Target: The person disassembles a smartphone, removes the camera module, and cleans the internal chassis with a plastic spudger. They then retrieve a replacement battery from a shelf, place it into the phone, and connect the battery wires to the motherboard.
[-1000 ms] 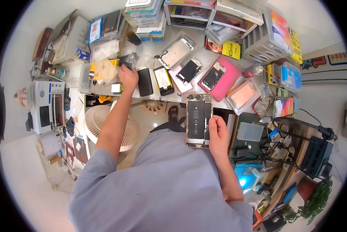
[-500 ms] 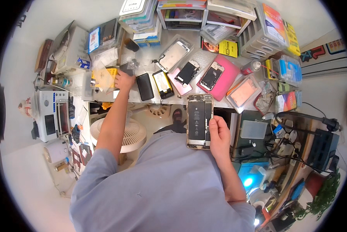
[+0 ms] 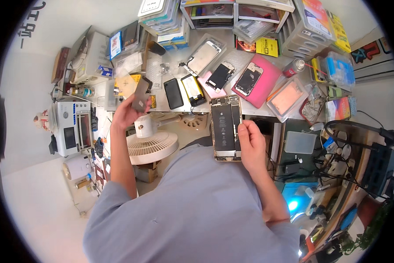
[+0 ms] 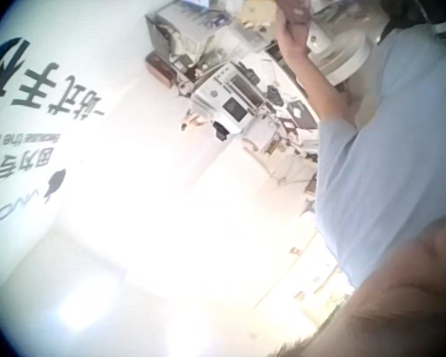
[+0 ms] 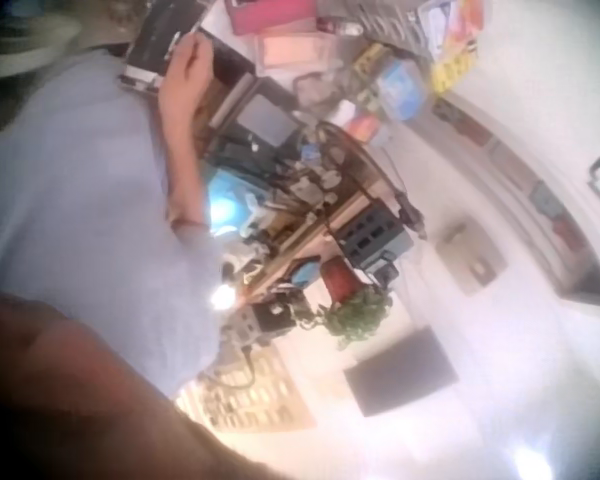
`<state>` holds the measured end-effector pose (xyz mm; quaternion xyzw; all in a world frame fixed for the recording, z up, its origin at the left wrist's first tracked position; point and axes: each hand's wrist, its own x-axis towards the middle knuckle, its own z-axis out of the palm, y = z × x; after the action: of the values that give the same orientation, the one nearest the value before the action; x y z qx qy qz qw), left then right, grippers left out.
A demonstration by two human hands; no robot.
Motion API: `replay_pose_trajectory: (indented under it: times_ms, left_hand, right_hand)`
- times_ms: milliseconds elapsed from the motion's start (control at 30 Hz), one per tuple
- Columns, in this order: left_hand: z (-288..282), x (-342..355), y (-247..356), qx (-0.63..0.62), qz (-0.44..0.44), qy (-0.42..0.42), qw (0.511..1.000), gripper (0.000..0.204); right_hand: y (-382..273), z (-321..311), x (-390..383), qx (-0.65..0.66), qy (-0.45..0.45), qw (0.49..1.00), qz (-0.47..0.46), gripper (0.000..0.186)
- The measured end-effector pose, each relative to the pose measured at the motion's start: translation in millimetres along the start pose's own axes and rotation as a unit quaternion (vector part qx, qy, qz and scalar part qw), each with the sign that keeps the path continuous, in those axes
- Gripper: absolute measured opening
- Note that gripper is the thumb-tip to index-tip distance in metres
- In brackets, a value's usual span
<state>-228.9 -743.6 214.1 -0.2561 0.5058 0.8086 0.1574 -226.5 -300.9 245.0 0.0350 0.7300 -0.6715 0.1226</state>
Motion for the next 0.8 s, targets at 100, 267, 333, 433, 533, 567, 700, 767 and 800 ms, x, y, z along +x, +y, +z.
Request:
replay_pose_trajectory:
  times_ms: [100,267,333,433,533,567,700,767,800]
  left_hand:
    - [27,-30,-6,-0.149,0.045,-0.136,0.978,0.076]
    - [59,-26,-16,-0.195,0.082,-0.228,0.95,0.086]
    - [72,-24,-18,-0.192,0.076,-0.247,0.947,0.089]
    - [95,-18,-18,-0.184,0.051,-0.279,0.941,0.09]
    - [113,-10,-23,-0.205,0.028,-0.305,0.929,0.091]
    - [119,-7,-23,-0.21,0.01,-0.326,0.922,0.089]
    - [134,4,-24,-0.199,-0.041,-0.36,0.911,0.088]
    - [143,9,-24,-0.189,-0.063,-0.38,0.903,0.087]
    - [147,10,-24,-0.185,-0.074,-0.39,0.899,0.086]
  right_hand:
    - [5,-1,4,-0.001,-0.007,1.0,0.001,0.022]
    - [-2,3,1,0.022,-0.014,1.0,0.0,0.022]
    - [-4,5,-1,0.014,-0.016,1.0,0.0,0.022]
    - [-5,5,-6,0.014,0.006,1.0,-0.008,0.022]
    - [0,1,-13,0.017,0.033,0.999,-0.002,0.022]
    - [1,-1,-16,0.018,0.043,0.999,0.002,0.023]
    - [-2,-2,-32,0.014,0.096,0.995,0.012,0.023]
    - [-1,-1,-41,0.019,0.125,0.992,0.012,0.024]
    - [0,1,-47,0.036,0.142,0.989,0.019,0.024]
